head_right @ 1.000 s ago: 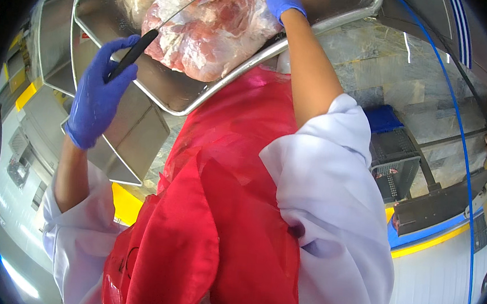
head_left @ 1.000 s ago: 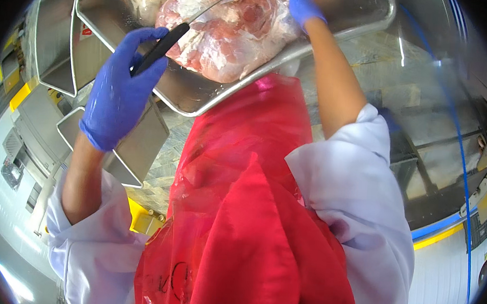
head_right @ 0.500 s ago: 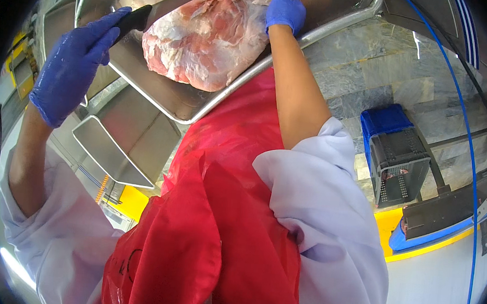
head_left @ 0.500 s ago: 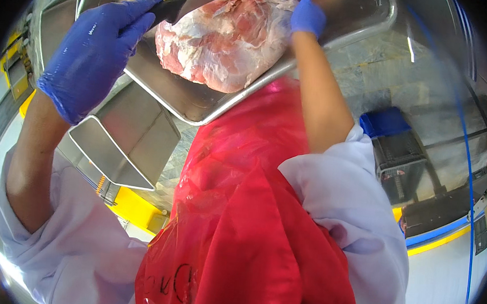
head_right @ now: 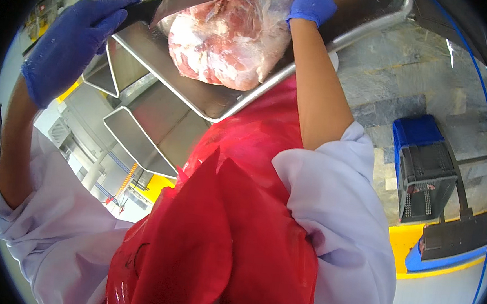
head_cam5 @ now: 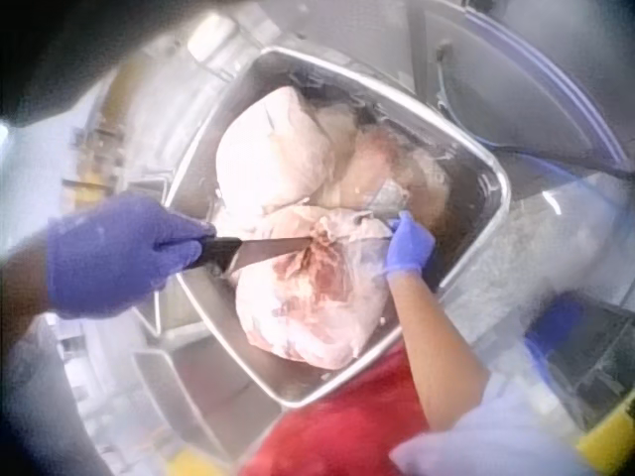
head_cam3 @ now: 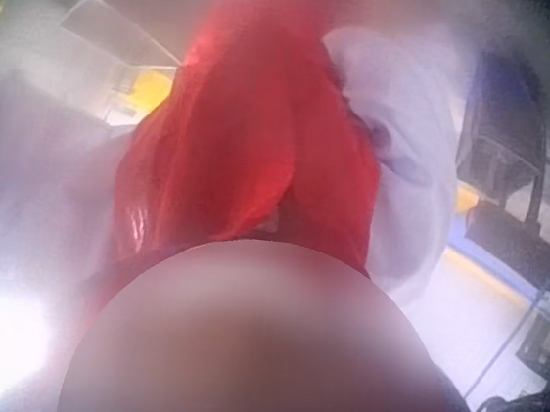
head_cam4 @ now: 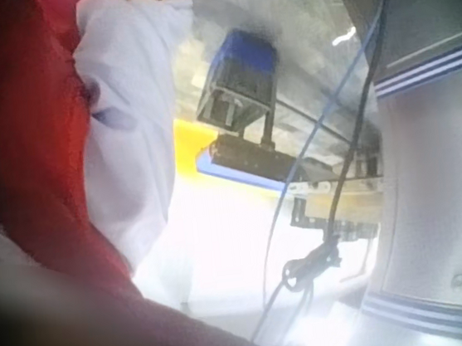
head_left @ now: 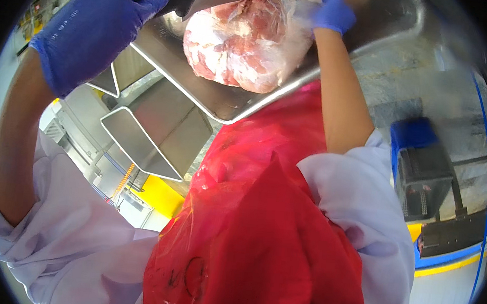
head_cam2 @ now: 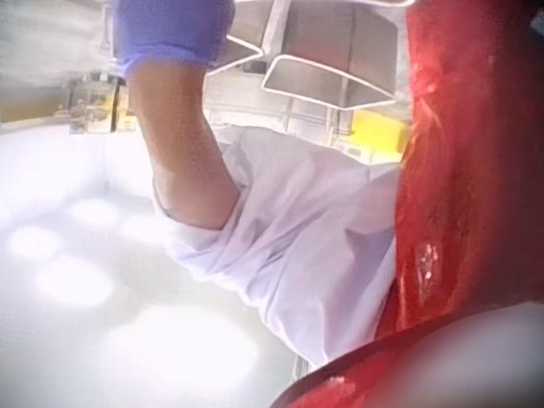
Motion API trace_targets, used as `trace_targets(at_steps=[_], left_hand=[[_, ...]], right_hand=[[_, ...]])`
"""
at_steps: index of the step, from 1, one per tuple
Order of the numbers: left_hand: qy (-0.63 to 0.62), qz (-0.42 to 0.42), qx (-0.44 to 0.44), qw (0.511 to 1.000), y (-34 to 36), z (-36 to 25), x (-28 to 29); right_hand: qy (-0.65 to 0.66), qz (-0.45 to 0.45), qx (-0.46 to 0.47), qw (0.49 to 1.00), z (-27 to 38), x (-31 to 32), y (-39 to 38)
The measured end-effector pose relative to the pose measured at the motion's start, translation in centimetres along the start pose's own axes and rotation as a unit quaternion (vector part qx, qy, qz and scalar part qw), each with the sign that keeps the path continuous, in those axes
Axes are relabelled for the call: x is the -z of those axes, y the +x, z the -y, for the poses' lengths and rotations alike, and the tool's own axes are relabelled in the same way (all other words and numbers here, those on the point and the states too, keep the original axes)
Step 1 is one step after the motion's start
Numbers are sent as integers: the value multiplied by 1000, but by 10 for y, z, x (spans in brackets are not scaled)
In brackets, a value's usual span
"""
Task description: The person uses a knife to trim and cut large pieces of raw meat inside a stainless steel bin. They separate the meat into smaller portions and place them into the bin, occasionally adjusting the pieces with gloved hands.
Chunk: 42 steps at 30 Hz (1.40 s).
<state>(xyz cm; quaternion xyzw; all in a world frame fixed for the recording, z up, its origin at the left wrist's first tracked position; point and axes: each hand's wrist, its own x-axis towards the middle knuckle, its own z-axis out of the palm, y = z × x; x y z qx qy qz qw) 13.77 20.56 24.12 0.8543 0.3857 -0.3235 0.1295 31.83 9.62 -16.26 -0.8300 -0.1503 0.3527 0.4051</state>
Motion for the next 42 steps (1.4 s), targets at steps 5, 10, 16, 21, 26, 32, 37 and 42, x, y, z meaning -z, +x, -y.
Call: trace_targets(at_steps=[5, 10, 16, 21, 26, 32, 37, 42], left_hand=[[-78, 45, 128, 988, -5, -3, 23], [-75, 25, 106, 991, -24, 24, 5], [-157, 41, 159, 974, -37, 53, -1], [-154, 66, 170, 971, -45, 89, -6], [162, -153, -149, 963, -70, 143, -41], [76, -3, 65, 995, -105, 102, -27], [91, -81, -24, 992, -91, 134, -45], [64, -82, 3, 995, -103, 120, -37]], right_hand=[[-49, -23, 59, 997, 3, -33, 28], [-281, -29, 285, 916, 21, -84, 40], [-322, 36, 360, 875, 51, -122, 64], [-213, 216, 225, 926, 67, -124, 49], [-249, 294, 165, 908, 142, -19, -35], [-241, 263, 124, 926, 69, 15, -59], [-401, 186, 301, 845, 54, 12, -67], [-300, 96, 172, 933, 73, 0, -84]])
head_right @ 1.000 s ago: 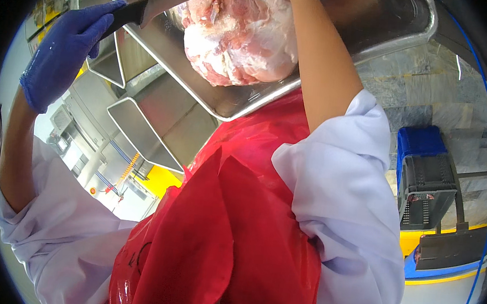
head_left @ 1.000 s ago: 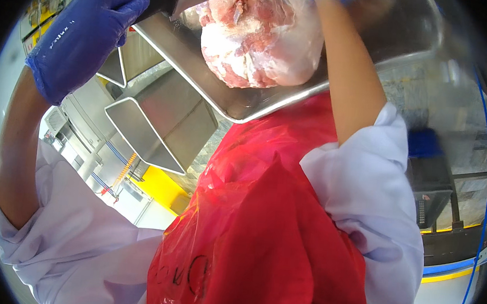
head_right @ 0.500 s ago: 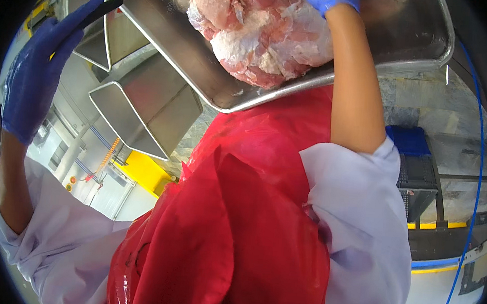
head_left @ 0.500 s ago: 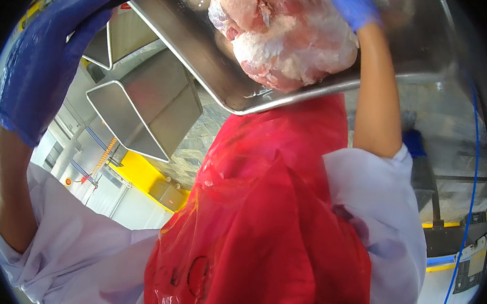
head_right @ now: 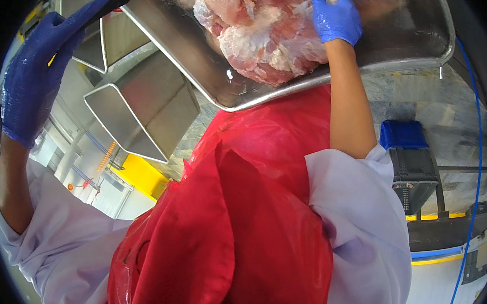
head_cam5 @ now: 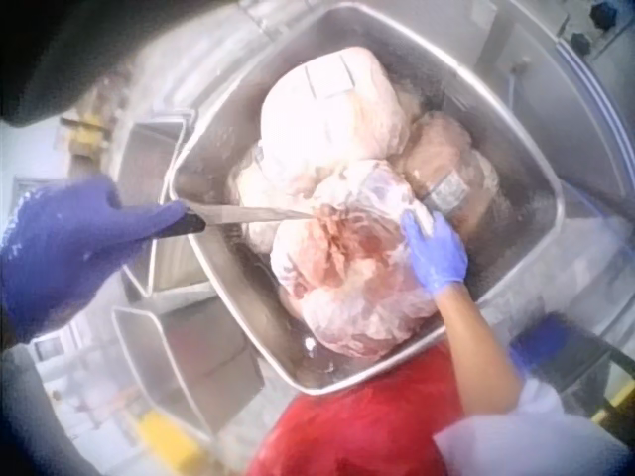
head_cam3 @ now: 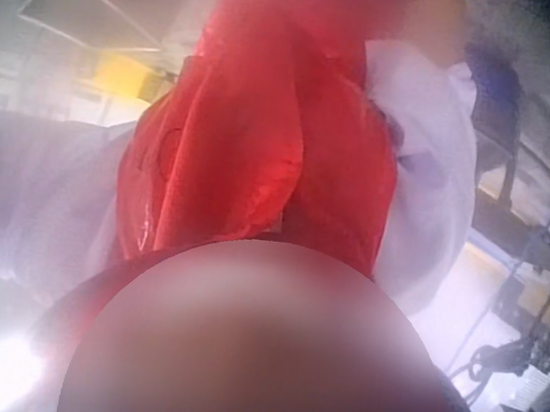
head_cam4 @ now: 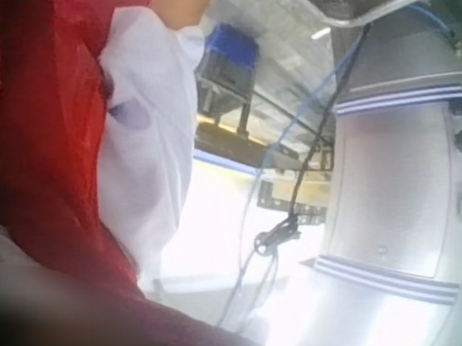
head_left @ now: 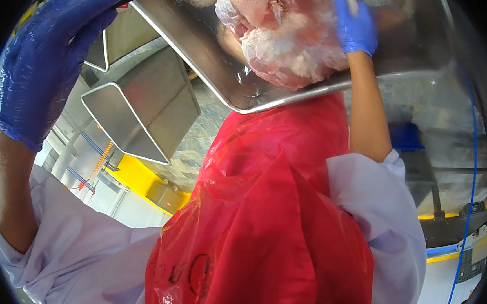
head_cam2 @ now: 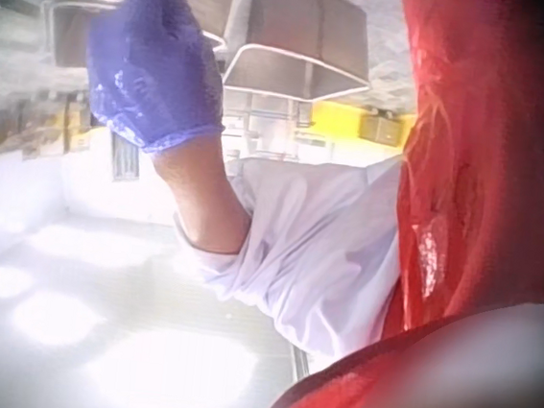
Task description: The person uses a knife to trim and cut large pieces of raw meat inside a stainless steel bin. They separate the meat into smaller portions and place them into the bin, occasionally adjusting the pieces with gloved hands.
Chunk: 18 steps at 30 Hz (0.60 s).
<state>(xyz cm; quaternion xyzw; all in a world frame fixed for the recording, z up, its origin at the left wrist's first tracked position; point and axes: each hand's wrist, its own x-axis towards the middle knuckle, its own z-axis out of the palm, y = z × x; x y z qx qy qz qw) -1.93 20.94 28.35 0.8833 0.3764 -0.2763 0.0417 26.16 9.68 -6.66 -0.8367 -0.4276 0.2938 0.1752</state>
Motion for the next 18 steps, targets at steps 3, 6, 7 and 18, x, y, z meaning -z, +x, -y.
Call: trace_targets(at_steps=[3, 6, 7, 18], left_hand=[[2, 30, 20, 999, 6, -7, 3], [69, 55, -15, 996, 9, 15, 5], [100, 42, -41, 993, 12, 25, 1], [186, 21, -194, 963, 71, 4, -8]], right_hand=[[22, 32, 57, 998, 5, 6, 1], [-99, 27, 136, 985, -50, -26, 11], [-51, 10, 90, 995, -53, -25, 7], [119, -24, -133, 984, -30, -6, -33]])
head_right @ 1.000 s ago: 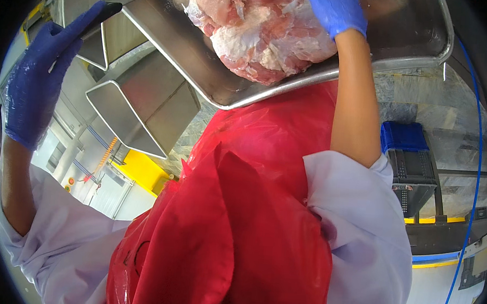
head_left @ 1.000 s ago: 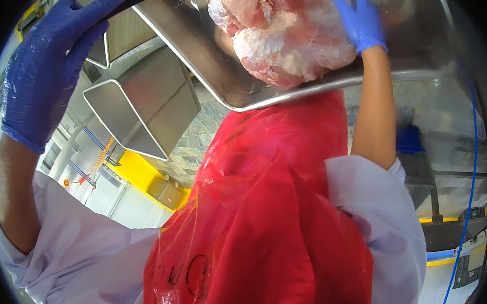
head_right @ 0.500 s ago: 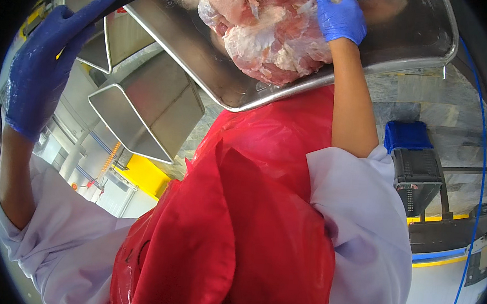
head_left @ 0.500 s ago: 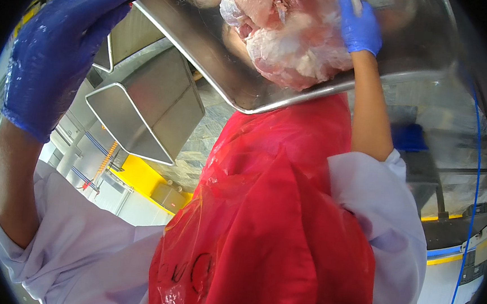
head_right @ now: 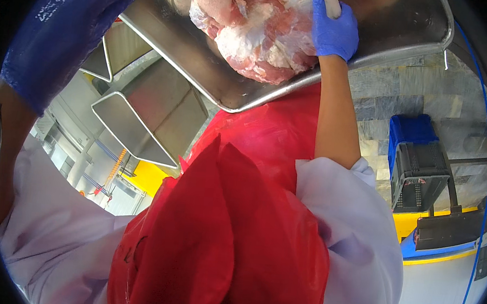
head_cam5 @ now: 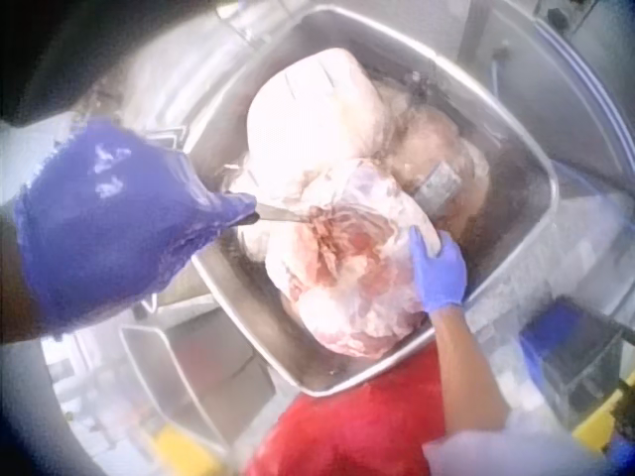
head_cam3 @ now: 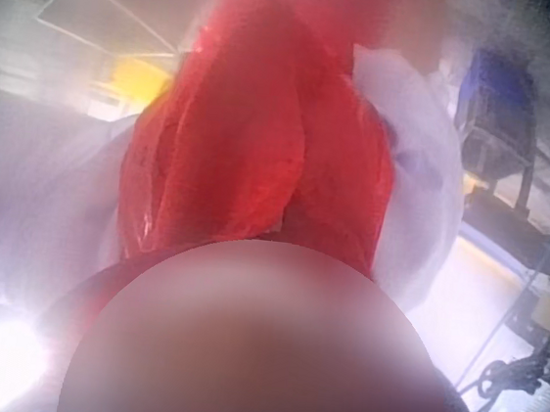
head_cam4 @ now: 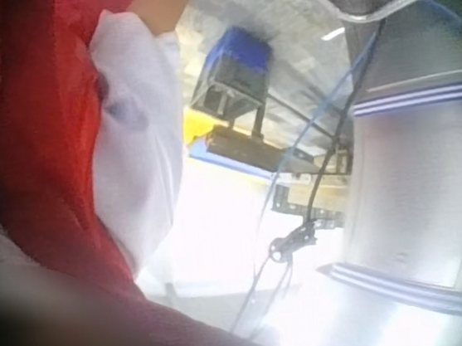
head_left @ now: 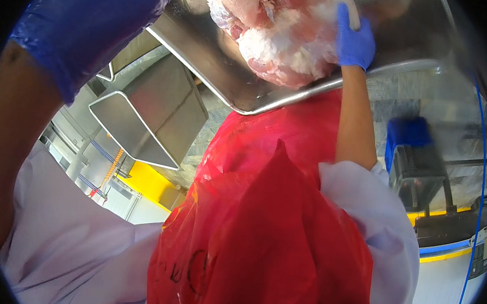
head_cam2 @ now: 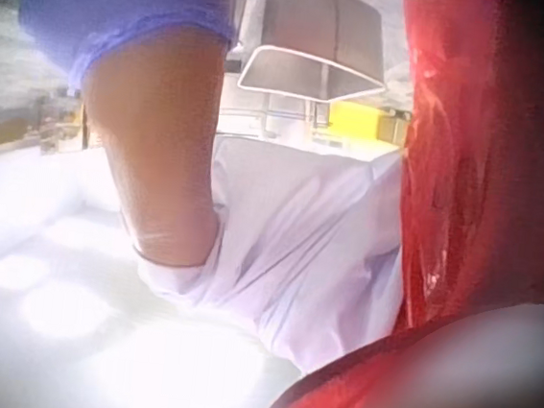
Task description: The person uses a knife to trim and cut large pieces of raw meat inside a stainless steel bin. They separate the meat into smaller portions and place them into the bin, occasionally adjusting the pieces with gloved hands.
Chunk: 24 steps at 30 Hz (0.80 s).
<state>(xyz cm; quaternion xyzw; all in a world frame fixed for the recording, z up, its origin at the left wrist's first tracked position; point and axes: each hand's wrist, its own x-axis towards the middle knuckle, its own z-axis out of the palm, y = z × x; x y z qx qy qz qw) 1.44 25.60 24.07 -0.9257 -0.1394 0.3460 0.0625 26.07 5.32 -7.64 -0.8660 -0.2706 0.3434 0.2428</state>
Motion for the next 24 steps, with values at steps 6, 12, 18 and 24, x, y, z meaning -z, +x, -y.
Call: trace_targets(at_steps=[6, 12, 18, 24], left_hand=[[-58, 19, 28, 998, 21, -30, 1], [-176, 74, 122, 974, 36, -27, -18], [-163, 29, 171, 971, 3, -59, -43], [-258, 76, 324, 907, -22, -123, -67]], right_hand=[[-3, -76, 72, 995, 21, 13, 0], [4, -138, 85, 987, 15, 10, 3], [19, -191, 129, 973, 17, 6, 2], [-20, -201, 207, 957, 12, 2, 5]])
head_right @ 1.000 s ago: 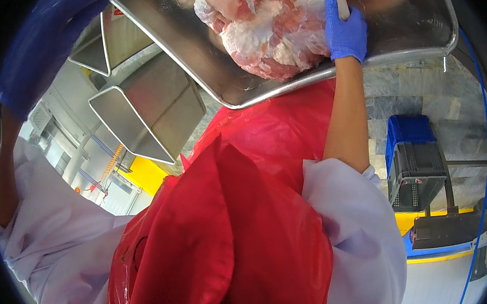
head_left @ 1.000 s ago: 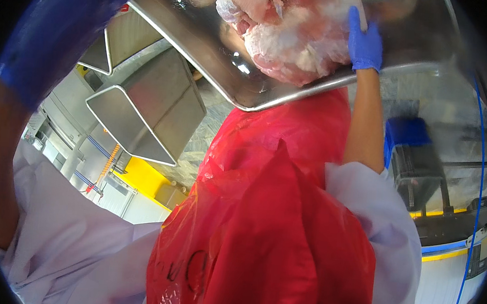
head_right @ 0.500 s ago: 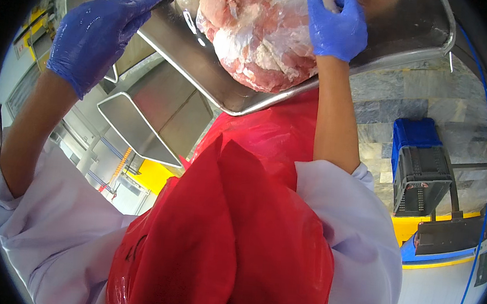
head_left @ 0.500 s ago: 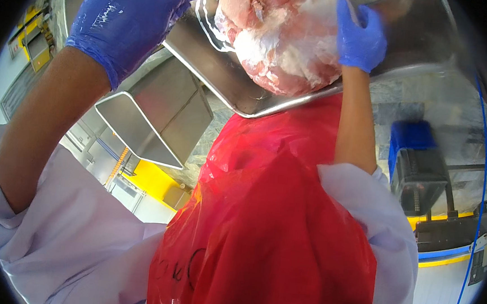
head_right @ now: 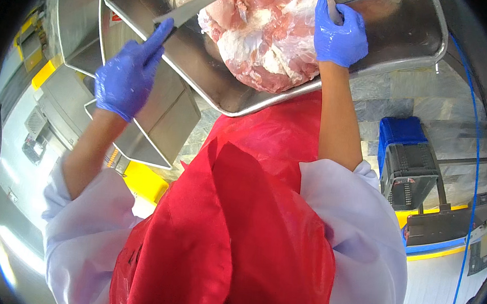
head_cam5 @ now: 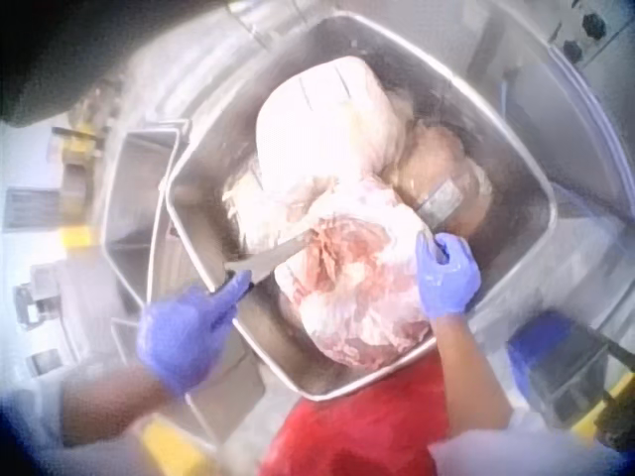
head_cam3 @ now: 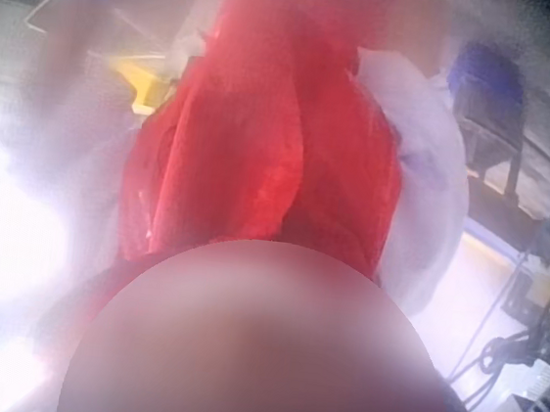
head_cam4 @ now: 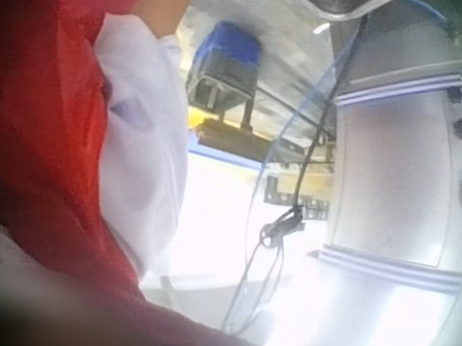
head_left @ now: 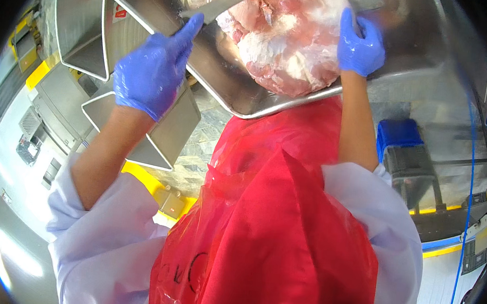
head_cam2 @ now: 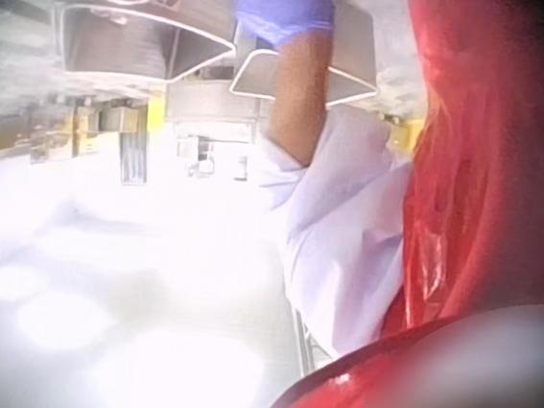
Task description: The person uses a knife to trim and cut large pieces of raw meat inside a stainless steel bin. They separate the meat into smaller portions and place them into the bin, occasionally adjusting the pieces with gloved hands.
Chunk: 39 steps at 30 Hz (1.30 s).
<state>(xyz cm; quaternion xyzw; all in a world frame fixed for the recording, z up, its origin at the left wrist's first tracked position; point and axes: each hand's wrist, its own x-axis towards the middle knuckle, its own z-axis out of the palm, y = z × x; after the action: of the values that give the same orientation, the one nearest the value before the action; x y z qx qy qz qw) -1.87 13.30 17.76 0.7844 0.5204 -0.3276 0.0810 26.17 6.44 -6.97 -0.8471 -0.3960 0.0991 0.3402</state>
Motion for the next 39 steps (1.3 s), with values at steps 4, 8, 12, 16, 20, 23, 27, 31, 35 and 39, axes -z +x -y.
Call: trace_targets(at_steps=[4, 8, 12, 16, 20, 23, 27, 31, 35, 39], left_hand=[[-95, -11, 53, 994, -15, -10, -33], [-147, -60, 50, 986, -21, -6, -70], [-193, -46, 70, 978, -20, -6, -96], [-249, -64, 80, 963, -17, -9, -135], [-223, -85, 55, 970, -7, -10, -144], [-255, -108, 32, 960, -3, -8, -154], [-308, -117, 4, 944, 4, 1, -157], [-242, -102, -17, 965, -7, 14, -112], [-75, -63, -54, 994, -19, 37, -7], [33, -134, -156, 978, -16, 49, 25]], right_hand=[[-27, 13, 28, 999, 5, 1, 4], [-58, 46, 50, 996, 12, 6, 6], [-77, 57, 74, 993, 12, 5, 8], [-58, 64, 81, 993, 5, 4, 4], [-32, 36, 36, 998, -10, -5, 3], [-22, 62, 25, 997, -11, -6, 5], [-58, 106, 25, 992, 12, 2, 15], [-59, 138, -29, 988, 1, -10, 23], [-94, 198, -43, 975, 10, -14, 27], [-103, 204, -11, 974, 43, -25, 26]])
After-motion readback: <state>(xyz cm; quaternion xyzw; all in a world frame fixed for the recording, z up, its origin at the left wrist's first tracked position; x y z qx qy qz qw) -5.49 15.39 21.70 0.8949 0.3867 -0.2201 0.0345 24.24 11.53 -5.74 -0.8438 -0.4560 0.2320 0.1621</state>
